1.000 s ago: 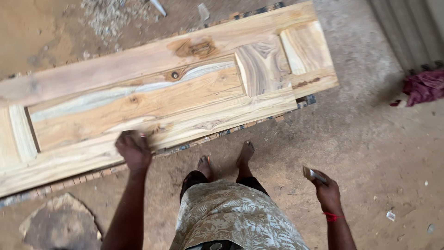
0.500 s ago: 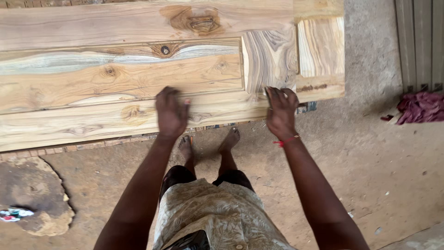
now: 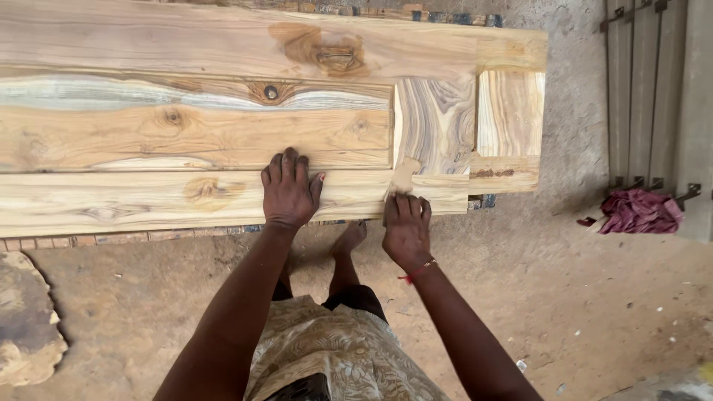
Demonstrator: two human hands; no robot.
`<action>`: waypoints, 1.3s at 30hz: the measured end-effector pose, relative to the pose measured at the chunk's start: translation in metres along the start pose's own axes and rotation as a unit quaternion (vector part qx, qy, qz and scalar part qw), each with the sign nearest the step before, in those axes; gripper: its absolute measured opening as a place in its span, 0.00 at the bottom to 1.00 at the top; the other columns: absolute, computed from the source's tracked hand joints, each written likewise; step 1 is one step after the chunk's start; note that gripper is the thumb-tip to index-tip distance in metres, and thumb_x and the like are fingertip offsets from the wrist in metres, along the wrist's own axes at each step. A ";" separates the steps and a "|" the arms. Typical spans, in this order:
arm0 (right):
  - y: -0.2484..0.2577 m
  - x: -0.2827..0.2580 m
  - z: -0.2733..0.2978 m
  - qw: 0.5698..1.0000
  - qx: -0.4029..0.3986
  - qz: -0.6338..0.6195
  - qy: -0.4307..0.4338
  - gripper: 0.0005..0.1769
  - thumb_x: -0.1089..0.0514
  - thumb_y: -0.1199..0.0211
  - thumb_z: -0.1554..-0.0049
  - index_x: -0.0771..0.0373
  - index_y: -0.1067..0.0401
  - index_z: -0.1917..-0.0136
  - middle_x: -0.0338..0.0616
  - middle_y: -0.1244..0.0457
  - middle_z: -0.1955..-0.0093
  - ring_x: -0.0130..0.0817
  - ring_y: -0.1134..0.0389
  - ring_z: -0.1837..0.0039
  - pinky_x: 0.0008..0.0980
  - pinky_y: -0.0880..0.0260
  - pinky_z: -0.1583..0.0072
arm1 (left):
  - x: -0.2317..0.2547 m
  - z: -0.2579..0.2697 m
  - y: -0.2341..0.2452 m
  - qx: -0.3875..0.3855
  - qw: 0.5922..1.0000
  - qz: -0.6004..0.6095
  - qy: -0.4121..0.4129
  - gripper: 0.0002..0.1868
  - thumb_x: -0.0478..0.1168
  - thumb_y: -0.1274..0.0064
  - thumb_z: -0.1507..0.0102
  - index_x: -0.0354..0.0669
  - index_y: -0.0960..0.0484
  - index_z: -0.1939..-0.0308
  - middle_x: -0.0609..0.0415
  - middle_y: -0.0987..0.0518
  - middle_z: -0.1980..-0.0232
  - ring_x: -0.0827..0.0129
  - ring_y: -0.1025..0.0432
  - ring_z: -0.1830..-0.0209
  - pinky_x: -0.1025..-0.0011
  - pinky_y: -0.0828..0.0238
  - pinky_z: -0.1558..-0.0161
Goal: The person sands a large wooden door panel using a sanding block. They systematically rub the surface, focusing on the flat areas and the recessed panels, moving along the length of the door to smooth the wood.
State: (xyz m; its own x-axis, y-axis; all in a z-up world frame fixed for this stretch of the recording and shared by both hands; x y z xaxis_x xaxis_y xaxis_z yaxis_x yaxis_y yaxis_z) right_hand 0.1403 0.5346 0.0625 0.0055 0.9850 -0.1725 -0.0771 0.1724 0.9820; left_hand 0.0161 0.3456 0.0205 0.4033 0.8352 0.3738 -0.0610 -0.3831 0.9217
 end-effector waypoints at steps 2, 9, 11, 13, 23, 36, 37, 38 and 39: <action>0.000 0.016 -0.001 1.000 -0.022 -0.016 0.005 0.26 0.65 0.41 0.51 0.69 0.27 0.38 0.54 0.35 0.41 0.53 0.40 0.33 0.58 0.48 0.30 | -0.001 0.002 -0.001 -0.005 1.000 0.017 0.001 0.28 0.57 0.54 0.29 0.36 0.25 0.38 0.37 0.32 0.29 0.43 0.39 0.32 0.46 0.45 0.36; 0.003 0.114 -0.033 0.977 0.042 -0.199 -0.063 0.22 0.70 0.40 0.41 0.60 0.22 0.35 0.45 0.29 0.41 0.39 0.33 0.35 0.38 0.36 0.28 | -0.005 0.003 -0.008 -0.011 1.000 0.013 0.004 0.29 0.58 0.56 0.28 0.36 0.25 0.36 0.36 0.33 0.28 0.43 0.39 0.31 0.46 0.45 0.35; 0.010 0.114 -0.038 0.986 0.059 -0.133 -0.077 0.26 0.71 0.40 0.45 0.63 0.24 0.33 0.46 0.31 0.39 0.44 0.38 0.34 0.42 0.37 0.30 | -0.005 0.002 -0.009 -0.014 1.000 0.014 0.006 0.29 0.58 0.56 0.28 0.36 0.25 0.35 0.35 0.33 0.28 0.42 0.39 0.31 0.46 0.45 0.35; 0.021 0.108 -0.039 0.992 0.069 -0.068 -0.081 0.29 0.71 0.40 0.48 0.65 0.25 0.32 0.49 0.34 0.36 0.48 0.42 0.33 0.47 0.40 0.31 | -0.007 0.004 -0.011 -0.023 1.000 0.017 0.007 0.29 0.58 0.58 0.27 0.36 0.26 0.35 0.36 0.33 0.27 0.43 0.40 0.30 0.46 0.46 0.34; -0.034 0.093 -0.029 0.993 0.052 0.092 -0.060 0.36 0.67 0.44 0.45 0.73 0.39 0.23 0.59 0.43 0.32 0.51 0.45 0.32 0.52 0.47 0.30 | -0.011 0.007 -0.029 -0.064 0.998 0.004 0.014 0.32 0.59 0.65 0.26 0.37 0.28 0.32 0.36 0.36 0.26 0.43 0.42 0.28 0.46 0.47 0.34; -0.006 0.079 0.021 0.996 0.018 -0.088 -0.007 0.14 0.69 0.41 0.41 0.65 0.24 0.43 0.52 0.33 0.46 0.52 0.35 0.42 0.48 0.38 0.39 | -0.013 0.001 -0.035 -0.076 0.997 -0.017 0.014 0.34 0.60 0.66 0.25 0.35 0.30 0.31 0.31 0.38 0.24 0.39 0.43 0.28 0.39 0.50 0.35; 0.008 0.082 0.017 0.996 0.058 -0.062 0.032 0.13 0.69 0.40 0.46 0.66 0.24 0.46 0.55 0.33 0.47 0.54 0.35 0.43 0.48 0.38 0.40 | -0.012 0.001 -0.033 -0.065 0.998 -0.020 0.008 0.33 0.60 0.65 0.26 0.35 0.29 0.31 0.32 0.37 0.25 0.39 0.42 0.28 0.41 0.49 0.35; 0.019 0.082 0.011 0.992 0.096 -0.033 0.071 0.13 0.70 0.39 0.50 0.67 0.25 0.50 0.57 0.32 0.49 0.56 0.34 0.44 0.49 0.37 0.41 | -0.009 0.002 -0.030 -0.052 0.998 -0.020 0.004 0.32 0.59 0.64 0.26 0.36 0.29 0.32 0.32 0.36 0.26 0.40 0.41 0.29 0.42 0.48 0.35; 0.023 0.093 0.002 0.993 0.088 -0.065 0.049 0.19 0.72 0.40 0.48 0.64 0.22 0.44 0.52 0.32 0.51 0.50 0.33 0.45 0.49 0.37 0.40 | -0.011 0.004 -0.028 -0.053 0.998 -0.014 0.005 0.31 0.59 0.63 0.26 0.35 0.28 0.32 0.33 0.36 0.26 0.41 0.41 0.29 0.43 0.48 0.35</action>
State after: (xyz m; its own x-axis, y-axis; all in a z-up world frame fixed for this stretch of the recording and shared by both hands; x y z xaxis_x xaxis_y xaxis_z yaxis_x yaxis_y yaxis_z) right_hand 0.1414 0.6304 0.0687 -0.0935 0.9502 -0.2973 0.0937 0.3057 0.9475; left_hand 0.0174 0.3456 -0.0096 0.3969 0.8494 0.3479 -0.1458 -0.3158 0.9375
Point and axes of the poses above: each hand's wrist, its own z-axis away from the middle knuckle, its own y-axis out of the back of the hand, x = y × z, the point moved 10 cm from there along -z, towards the middle knuckle
